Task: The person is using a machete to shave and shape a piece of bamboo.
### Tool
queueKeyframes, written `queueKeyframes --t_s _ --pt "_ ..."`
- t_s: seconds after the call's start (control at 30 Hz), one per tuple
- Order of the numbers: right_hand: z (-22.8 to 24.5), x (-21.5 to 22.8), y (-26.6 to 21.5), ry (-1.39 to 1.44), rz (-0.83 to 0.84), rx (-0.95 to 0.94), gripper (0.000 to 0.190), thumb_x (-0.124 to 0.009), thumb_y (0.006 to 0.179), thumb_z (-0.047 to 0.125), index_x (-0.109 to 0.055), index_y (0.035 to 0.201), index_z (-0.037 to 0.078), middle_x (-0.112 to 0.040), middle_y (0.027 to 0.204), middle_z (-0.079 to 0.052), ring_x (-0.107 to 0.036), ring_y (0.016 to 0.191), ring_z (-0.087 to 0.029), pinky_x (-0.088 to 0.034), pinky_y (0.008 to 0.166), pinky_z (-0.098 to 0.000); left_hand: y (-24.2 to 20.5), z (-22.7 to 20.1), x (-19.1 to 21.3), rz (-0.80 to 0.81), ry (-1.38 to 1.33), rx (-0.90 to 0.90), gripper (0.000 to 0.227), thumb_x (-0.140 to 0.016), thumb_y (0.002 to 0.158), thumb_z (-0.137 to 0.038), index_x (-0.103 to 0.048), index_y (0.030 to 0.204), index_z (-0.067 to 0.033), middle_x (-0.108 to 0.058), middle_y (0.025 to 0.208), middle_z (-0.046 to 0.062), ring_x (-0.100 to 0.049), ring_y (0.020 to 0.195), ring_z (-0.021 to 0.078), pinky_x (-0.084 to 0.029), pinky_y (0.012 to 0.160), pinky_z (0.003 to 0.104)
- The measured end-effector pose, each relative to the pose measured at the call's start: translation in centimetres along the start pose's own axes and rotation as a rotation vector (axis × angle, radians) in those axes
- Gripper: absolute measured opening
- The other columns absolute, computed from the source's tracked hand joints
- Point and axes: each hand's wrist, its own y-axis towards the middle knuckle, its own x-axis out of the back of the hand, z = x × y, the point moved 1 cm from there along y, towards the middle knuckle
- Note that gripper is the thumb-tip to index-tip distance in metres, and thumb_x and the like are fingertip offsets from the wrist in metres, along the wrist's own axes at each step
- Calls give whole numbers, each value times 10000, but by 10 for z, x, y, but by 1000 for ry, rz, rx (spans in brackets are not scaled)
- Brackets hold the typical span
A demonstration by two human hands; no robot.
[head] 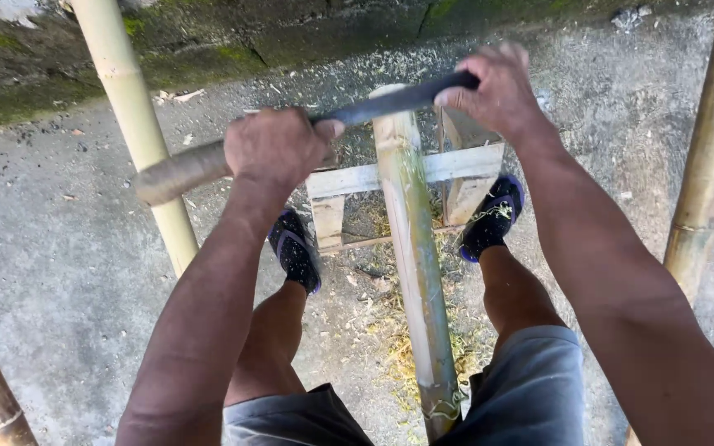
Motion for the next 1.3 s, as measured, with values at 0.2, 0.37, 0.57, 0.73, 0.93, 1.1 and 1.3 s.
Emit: queueKeyframes --t_s 0.2,0.37,0.57,0.73,0.93,1.1,1.3 --pt "2 -7 -36 155 -31 1 544 -717 755 636 -779 1054 186 -663 1111 -34 -440 1202 -317 -324 1126 -507 4 8 -39 -404 49 -197 611 -431 937 -694 -750 775 -199 -610 633 14 -593 621 163 -538 621 460" --pt "10 13 -13 129 33 -77 519 -786 748 578 -752 1034 146 -652 1082 -50 -440 1176 -316 -345 1117 -487 1 -3 -5 -75 3 -64 680 -373 1011 -714 -713 894 -137 -590 624 6 -599 552 120 -548 563 398" --pt "14 15 -32 26 45 -79 518 -785 746 601 -778 1020 162 -669 1042 -50 -408 1202 -311 -320 1136 -501 -7 5 -17 -7 -23 -64 712 -330 1028 -721 -719 909 -137 -541 613 1 -590 575 119 -539 582 393" --pt "19 30 -25 128 117 -142 589 -733 716 687 -752 1061 209 -636 1029 -16 -440 1200 -255 -352 1109 -472 13 12 -39 -37 -96 -129 689 -318 971 -757 -695 994 -181 -541 583 1 -607 603 119 -542 624 413" --pt "28 33 -25 -264 -74 72 525 -787 770 690 -814 924 189 -671 932 -57 -458 1127 -343 -317 1074 -525 33 24 -68 -129 -168 -135 769 -285 1021 -782 -712 1008 -142 -571 639 -5 -624 605 139 -524 661 442" --pt "22 36 -25 -125 -37 142 550 -782 866 673 -771 1112 181 -678 1032 -39 -479 1083 -280 -306 1069 -439 33 26 -55 -33 -182 -102 775 -351 889 -851 -689 1054 -173 -596 684 17 -645 620 180 -594 632 454" --pt "82 58 8 -410 73 33 393 -819 764 559 -807 949 213 -681 919 -32 -482 995 -285 -318 960 -438 69 46 -93 -132 -277 -168 799 -358 946 -843 -710 1125 -148 -590 687 30 -622 631 180 -564 602 444"
